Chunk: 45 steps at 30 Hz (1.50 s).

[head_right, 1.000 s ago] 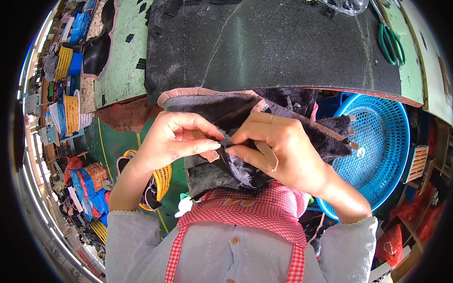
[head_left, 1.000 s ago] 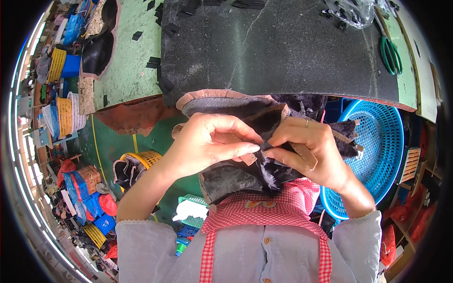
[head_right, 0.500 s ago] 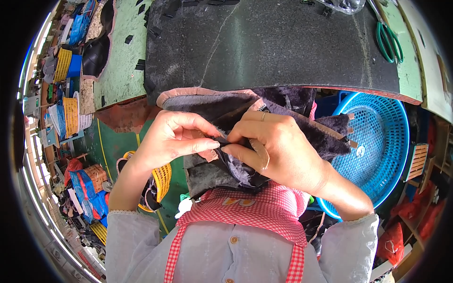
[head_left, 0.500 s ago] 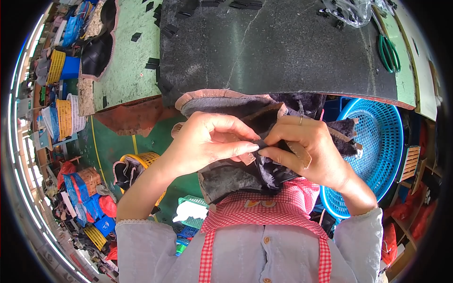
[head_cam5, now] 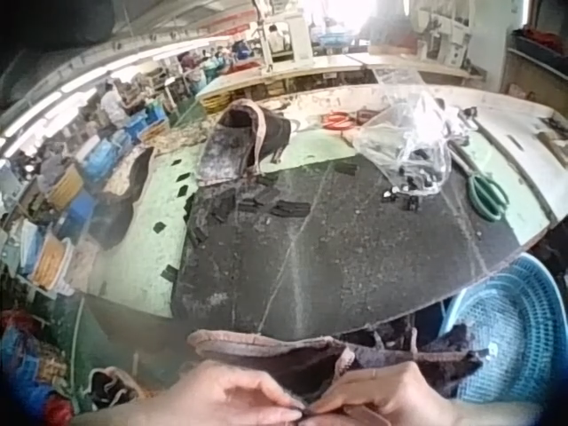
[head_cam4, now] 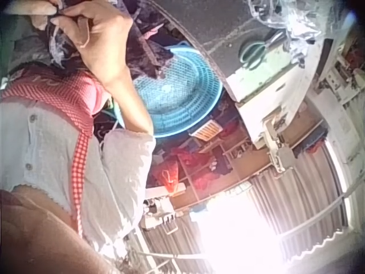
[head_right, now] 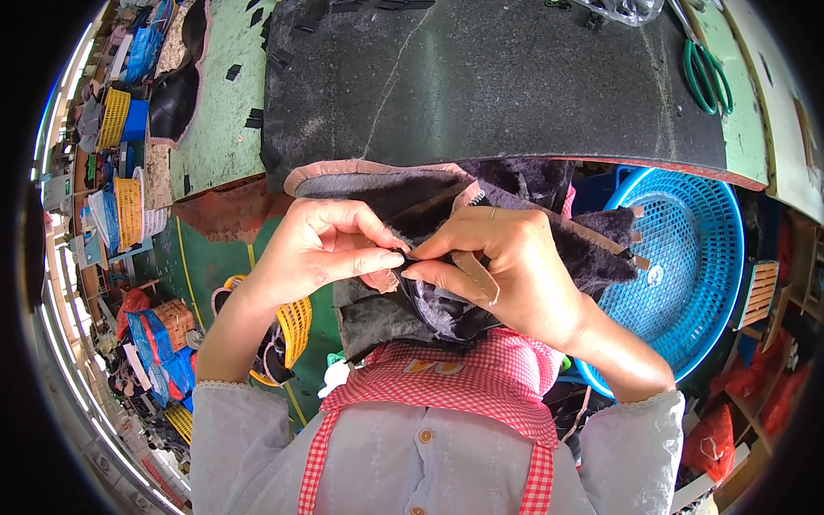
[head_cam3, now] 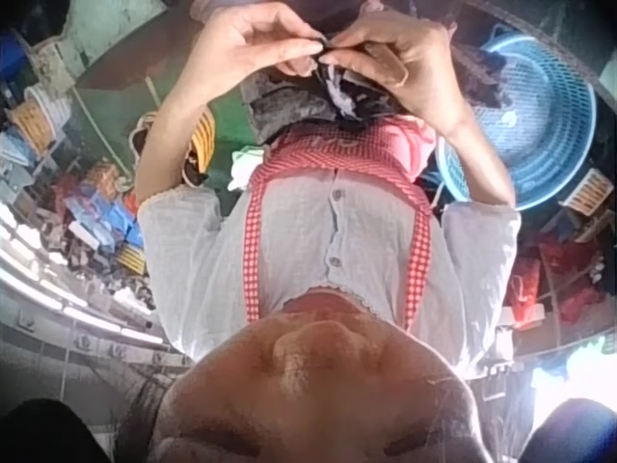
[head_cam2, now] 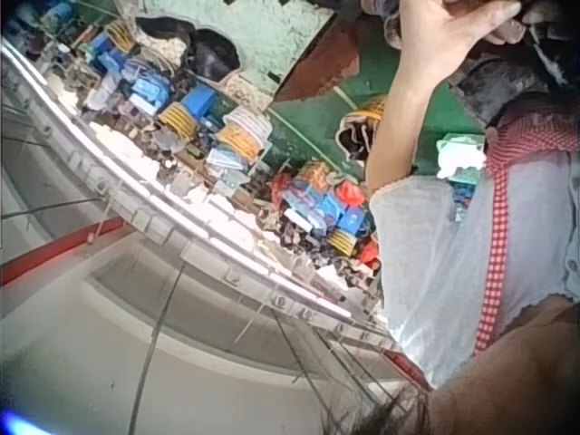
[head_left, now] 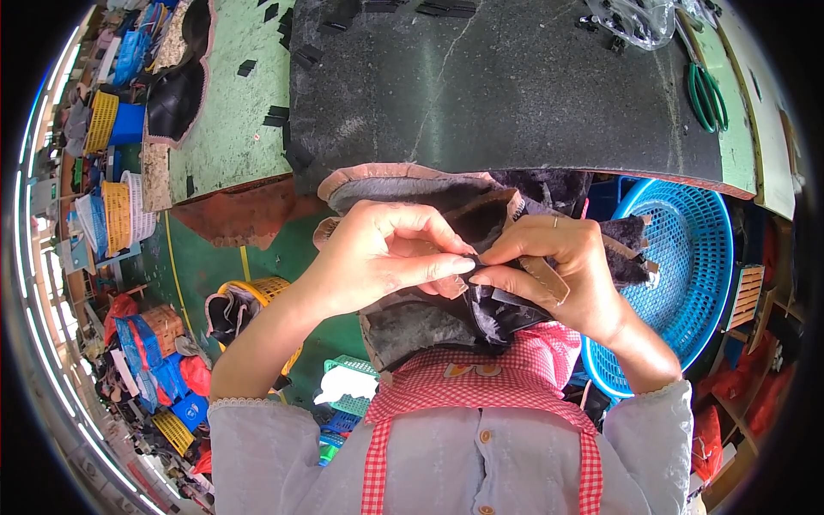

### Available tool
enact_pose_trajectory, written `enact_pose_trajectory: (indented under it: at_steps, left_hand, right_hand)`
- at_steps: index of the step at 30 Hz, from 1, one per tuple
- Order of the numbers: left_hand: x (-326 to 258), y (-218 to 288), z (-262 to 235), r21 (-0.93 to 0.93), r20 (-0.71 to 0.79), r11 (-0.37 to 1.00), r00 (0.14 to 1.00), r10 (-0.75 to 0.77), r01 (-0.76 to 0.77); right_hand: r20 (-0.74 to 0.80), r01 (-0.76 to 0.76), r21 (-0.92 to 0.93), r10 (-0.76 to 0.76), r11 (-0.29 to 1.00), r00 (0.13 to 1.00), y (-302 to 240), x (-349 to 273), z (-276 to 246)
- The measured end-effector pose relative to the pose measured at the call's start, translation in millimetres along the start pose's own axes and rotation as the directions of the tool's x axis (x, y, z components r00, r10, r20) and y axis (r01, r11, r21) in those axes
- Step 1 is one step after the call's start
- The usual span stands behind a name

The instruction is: Trimming excess leather from boot uppers and testing the zippers.

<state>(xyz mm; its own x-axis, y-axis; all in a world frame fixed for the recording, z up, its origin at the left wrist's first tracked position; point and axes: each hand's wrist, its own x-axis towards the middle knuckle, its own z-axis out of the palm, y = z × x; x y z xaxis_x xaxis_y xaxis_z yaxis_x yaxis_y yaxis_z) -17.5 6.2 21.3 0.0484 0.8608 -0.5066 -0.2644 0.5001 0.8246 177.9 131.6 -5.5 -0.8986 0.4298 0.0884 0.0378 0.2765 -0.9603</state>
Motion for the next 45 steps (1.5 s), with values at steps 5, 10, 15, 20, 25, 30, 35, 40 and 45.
enact_pose_trajectory:
  at_steps: [5, 10, 15, 20, 25, 30, 35, 40, 45]
  left_hand:
    - [0.9, -2.7, -2.7, -0.036, 0.04, 0.999, 0.999, 0.001, 0.0]
    - [2.0, -3.2, -3.4, -0.025, -0.007, 0.997, 0.997, -0.076, 0.076]
    - [6.1, -6.6, -4.4, -0.043, 0.02, 0.999, 1.0, 0.017, -0.016]
    - [-15.0, 4.5, 5.2, 0.639, -0.183, 0.746, 0.905, 0.385, -0.188]
    - [0.5, 21.2, 1.4, 0.953, 0.16, 0.102, 0.762, 0.627, -0.284]
    - [-9.8, 44.7, 4.5, 0.716, 0.15, 0.689, 0.989, 0.006, -0.113]
    - [-43.3, 99.2, 35.5, 0.812, 0.07, 0.433, 0.801, 0.594, -0.392]
    - [-14.1, 45.7, 4.4, 0.206, -0.239, 0.928, 0.903, 0.356, -0.311]
    - [-9.6, -1.7, -0.4, 0.292, -0.093, 0.907, 0.935, 0.342, -0.303]
  right_hand:
    - [0.07, 0.028, -0.016, -0.027, 0.999, 0.997, 0.5, -2.5, -3.4]
    - [0.187, 0.149, 0.101, -0.166, 0.984, 0.968, 0.9, 0.5, -7.1]
    - [0.099, 0.401, -0.182, -0.389, 0.898, 0.916, 12.4, 6.4, 2.2]
    - [-0.015, 0.476, -0.075, -0.478, 0.876, 0.878, 25.5, -15.3, 21.4]
    - [0.006, 0.392, -0.123, -0.395, 0.912, 0.919, 19.7, -20.6, 17.0]
    - [-0.045, 0.066, -0.132, -0.072, 0.989, 0.996, -1.1, -19.5, 5.9]
    - [-0.002, 0.389, -0.425, -0.43, 0.817, 0.903, -62.7, 29.2, -38.7]
    - [0.048, 0.367, -0.532, -0.406, 0.763, 0.913, -30.1, 49.7, -31.9]
    - [-0.056, 0.283, -0.332, -0.319, 0.9, 0.946, -5.8, 33.5, -12.4]
